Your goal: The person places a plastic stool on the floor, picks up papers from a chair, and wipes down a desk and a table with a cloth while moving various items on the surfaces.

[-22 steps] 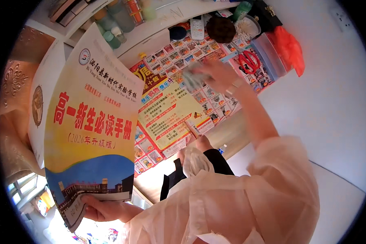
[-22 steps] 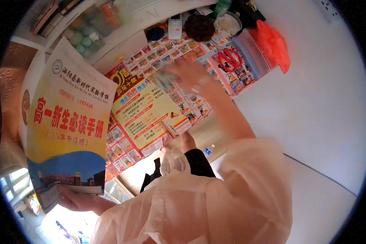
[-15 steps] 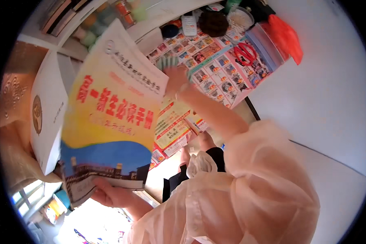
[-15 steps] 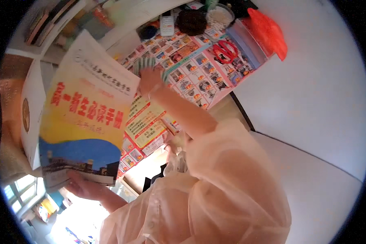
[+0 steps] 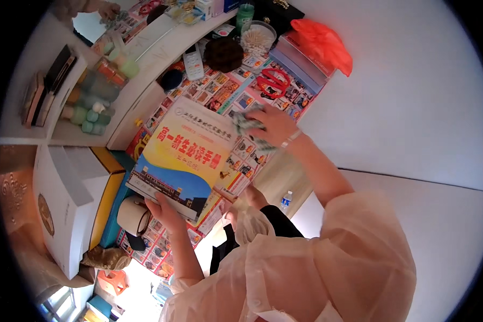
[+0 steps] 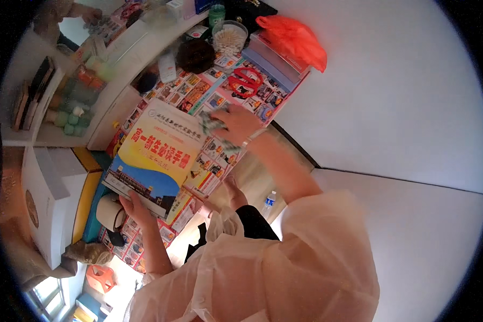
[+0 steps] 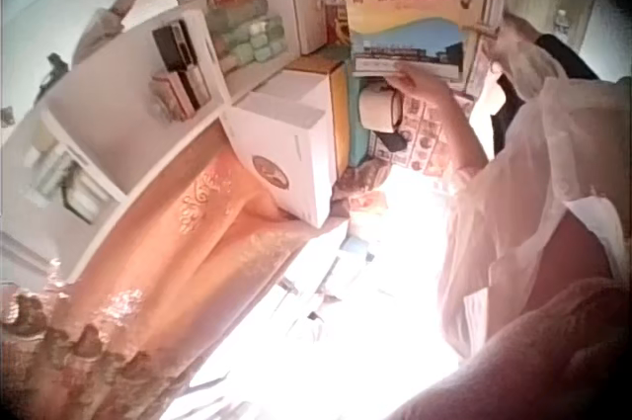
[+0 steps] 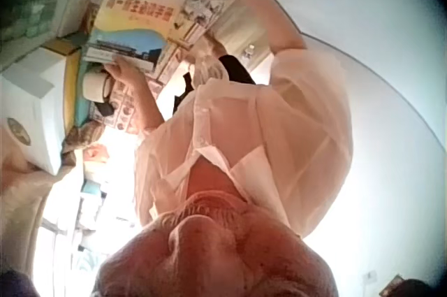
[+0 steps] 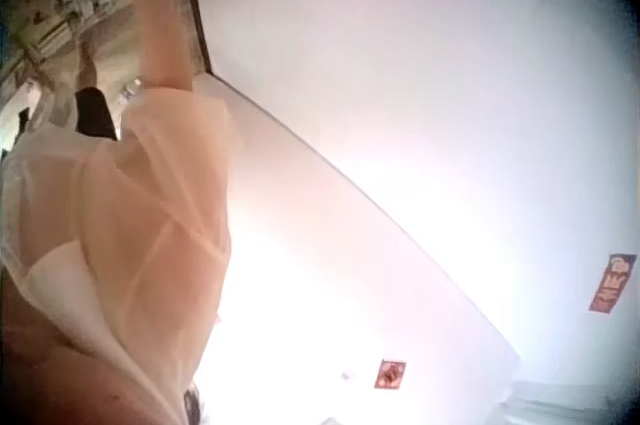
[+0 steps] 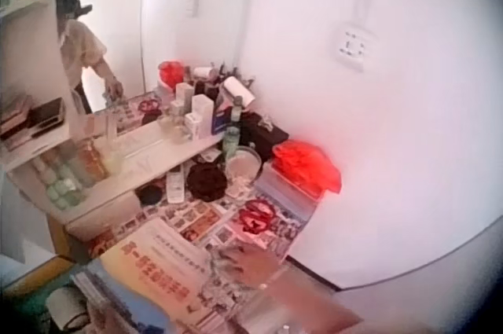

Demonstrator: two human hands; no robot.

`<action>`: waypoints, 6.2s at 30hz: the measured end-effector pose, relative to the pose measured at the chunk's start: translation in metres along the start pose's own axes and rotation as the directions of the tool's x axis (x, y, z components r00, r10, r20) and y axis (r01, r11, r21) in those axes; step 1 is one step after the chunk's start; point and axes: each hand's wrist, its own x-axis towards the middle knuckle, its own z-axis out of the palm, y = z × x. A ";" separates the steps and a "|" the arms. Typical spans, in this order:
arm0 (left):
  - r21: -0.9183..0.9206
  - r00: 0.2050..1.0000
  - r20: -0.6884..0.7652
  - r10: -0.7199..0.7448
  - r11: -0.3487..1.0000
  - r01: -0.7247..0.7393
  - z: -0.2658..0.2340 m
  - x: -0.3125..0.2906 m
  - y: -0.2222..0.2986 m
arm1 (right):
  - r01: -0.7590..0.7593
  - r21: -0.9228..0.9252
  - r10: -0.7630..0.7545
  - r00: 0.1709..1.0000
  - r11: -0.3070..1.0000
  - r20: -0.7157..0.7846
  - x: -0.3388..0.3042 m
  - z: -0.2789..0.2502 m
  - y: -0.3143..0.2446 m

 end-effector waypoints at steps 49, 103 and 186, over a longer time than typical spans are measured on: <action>0.468 0.951 0.227 -0.210 0.880 0.082 0.088 0.077 -0.022 | 0.077 -0.178 -0.131 0.941 0.981 -0.312 0.097 -0.006 0.137; 0.307 0.986 0.162 0.033 0.948 -0.083 0.232 0.019 0.031 | 0.200 -0.100 -0.158 0.934 0.975 0.320 0.176 -0.053 0.071; -0.442 0.769 0.335 -0.544 0.631 0.638 0.251 -0.057 -0.035 | 0.321 -0.292 -0.362 0.927 0.901 -0.095 0.055 -0.032 0.124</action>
